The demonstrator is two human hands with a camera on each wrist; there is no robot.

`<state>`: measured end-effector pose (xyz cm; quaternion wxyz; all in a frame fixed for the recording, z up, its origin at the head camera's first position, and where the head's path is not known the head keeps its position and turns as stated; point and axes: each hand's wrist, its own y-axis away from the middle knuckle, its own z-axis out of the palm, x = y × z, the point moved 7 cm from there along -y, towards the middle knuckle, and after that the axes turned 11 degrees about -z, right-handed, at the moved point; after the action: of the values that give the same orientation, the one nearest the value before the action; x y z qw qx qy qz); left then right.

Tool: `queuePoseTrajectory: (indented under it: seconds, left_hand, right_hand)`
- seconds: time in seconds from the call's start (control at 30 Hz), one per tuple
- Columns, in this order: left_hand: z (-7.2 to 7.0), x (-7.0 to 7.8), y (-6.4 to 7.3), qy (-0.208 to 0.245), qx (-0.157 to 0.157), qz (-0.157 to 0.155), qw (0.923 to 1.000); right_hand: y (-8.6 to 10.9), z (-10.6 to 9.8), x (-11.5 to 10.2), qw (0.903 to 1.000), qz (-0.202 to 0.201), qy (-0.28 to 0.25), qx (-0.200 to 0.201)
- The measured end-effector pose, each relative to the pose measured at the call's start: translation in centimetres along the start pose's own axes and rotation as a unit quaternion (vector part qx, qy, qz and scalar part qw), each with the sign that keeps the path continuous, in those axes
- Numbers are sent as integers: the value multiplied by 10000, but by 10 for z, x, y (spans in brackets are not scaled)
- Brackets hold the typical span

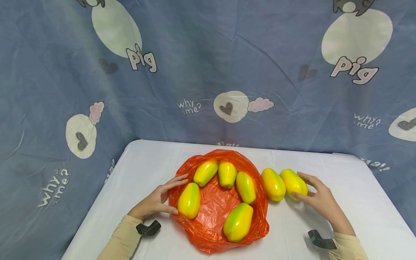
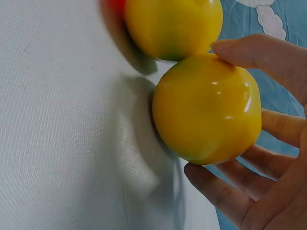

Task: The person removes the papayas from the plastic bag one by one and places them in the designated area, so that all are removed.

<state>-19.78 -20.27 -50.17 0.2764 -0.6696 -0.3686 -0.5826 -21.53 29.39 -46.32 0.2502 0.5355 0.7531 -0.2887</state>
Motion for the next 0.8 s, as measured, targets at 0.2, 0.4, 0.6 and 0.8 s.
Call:
queuePoseTrajectory:
  seconds: [0.2,0.4,0.6,0.8]
  left_hand:
    - [0,1,0,15,3,-47,10000]
    - [0,0,0,64,1,-12,10000]
    - [-1,-1,-1,60,1,-9,10000]
    - [-1,-1,0,47,5,-22,10000]
  right_hand:
    - [1,2,2,9999,103,-98,-62]
    - [0,2,4,9999,141,-31,-79]
    - [1,1,5,9999,132,1,-48]
    - [1,-2,4,10000,72,39,-26]
